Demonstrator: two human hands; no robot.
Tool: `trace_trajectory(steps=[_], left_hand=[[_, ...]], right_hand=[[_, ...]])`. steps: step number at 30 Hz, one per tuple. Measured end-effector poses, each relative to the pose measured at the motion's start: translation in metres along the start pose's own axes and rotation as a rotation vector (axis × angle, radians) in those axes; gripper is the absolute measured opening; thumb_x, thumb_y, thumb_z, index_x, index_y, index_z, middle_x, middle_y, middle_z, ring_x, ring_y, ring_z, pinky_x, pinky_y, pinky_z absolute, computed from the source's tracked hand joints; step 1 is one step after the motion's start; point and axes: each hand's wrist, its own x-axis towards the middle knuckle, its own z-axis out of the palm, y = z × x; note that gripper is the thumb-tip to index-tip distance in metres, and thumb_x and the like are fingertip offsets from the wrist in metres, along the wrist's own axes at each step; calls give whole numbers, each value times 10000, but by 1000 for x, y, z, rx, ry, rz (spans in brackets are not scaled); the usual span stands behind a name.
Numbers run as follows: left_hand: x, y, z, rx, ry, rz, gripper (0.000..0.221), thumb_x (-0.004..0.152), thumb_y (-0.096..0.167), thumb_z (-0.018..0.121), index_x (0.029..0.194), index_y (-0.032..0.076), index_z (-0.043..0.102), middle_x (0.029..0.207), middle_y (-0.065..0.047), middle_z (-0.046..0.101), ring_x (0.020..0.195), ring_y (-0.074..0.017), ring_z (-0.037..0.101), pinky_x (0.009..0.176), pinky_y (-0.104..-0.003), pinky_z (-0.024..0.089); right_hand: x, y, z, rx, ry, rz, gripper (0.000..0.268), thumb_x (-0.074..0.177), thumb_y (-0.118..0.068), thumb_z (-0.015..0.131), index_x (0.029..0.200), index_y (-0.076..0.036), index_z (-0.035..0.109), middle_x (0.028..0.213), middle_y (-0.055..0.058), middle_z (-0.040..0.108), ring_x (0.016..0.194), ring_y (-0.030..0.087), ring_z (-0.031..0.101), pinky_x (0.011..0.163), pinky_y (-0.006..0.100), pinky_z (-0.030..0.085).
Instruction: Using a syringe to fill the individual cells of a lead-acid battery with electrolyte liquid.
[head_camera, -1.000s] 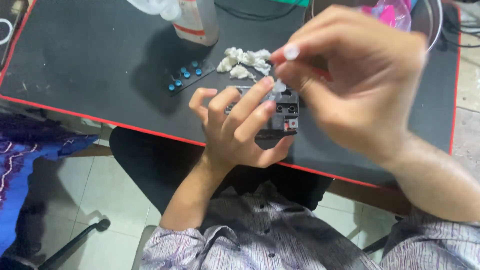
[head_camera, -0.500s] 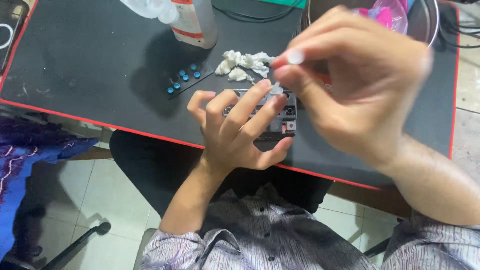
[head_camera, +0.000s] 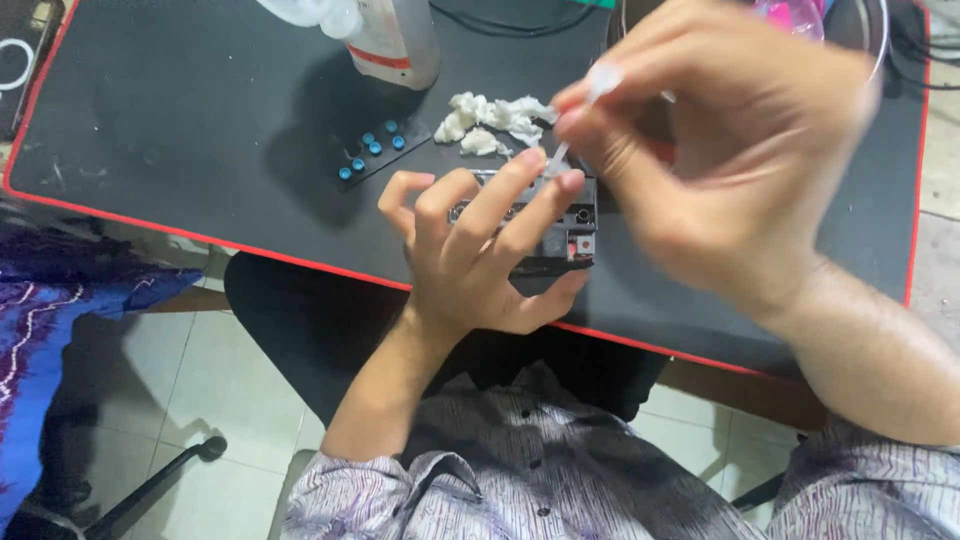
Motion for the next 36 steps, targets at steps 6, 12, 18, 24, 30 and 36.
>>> trace_trajectory(steps=[6, 12, 18, 24, 30, 36], left_hand=[[-1, 0, 0, -1, 9, -12, 536, 966, 611, 544, 1247, 196, 736, 1340, 60, 603, 1024, -215, 554, 948, -488, 381], [-2, -2, 3, 23, 20, 8, 528, 970, 626, 553, 1263, 227, 739, 1351, 61, 596, 1006, -206, 566, 943, -486, 387], [2, 0, 1, 14, 33, 6, 498, 957, 598, 584, 1217, 205, 748, 1329, 59, 620, 984, -211, 571, 948, -472, 373], [-2, 0, 3, -106, 32, -33, 472, 970, 609, 530, 1179, 187, 570, 1320, -1, 673, 1027, -236, 541, 969, -493, 345], [-4, -2, 8, -195, 91, -47, 506, 976, 601, 518, 1215, 157, 480, 1314, -29, 685, 1019, -233, 536, 946, -470, 358], [-5, -3, 8, -170, 95, -21, 521, 997, 602, 508, 1256, 150, 475, 1335, -38, 676, 1021, -248, 547, 935, -480, 366]], right_hand=[[4, -1, 6, -48, 0, -10, 123, 1066, 164, 732, 990, 203, 643, 958, 302, 669, 863, 334, 664, 703, 338, 509], [3, 0, 4, 81, -20, 77, 94, 1074, 154, 685, 1057, 196, 603, 993, 306, 645, 897, 324, 666, 759, 330, 550], [1, 3, 6, 69, 32, 32, 124, 1104, 203, 704, 1052, 186, 593, 1011, 305, 646, 936, 344, 668, 833, 372, 530], [-1, -3, 0, 47, 26, 56, 248, 1129, 9, 673, 1273, 200, 608, 1091, 260, 657, 914, 278, 603, 898, 358, 487], [-18, -15, -12, -23, 67, 208, 184, 1180, 13, 596, 1333, 98, 540, 1217, 222, 650, 1107, 247, 651, 977, 310, 536], [-34, -2, 20, -77, 46, 194, 173, 1057, -68, 647, 1174, 59, 640, 1069, 160, 647, 903, 219, 603, 727, 276, 490]])
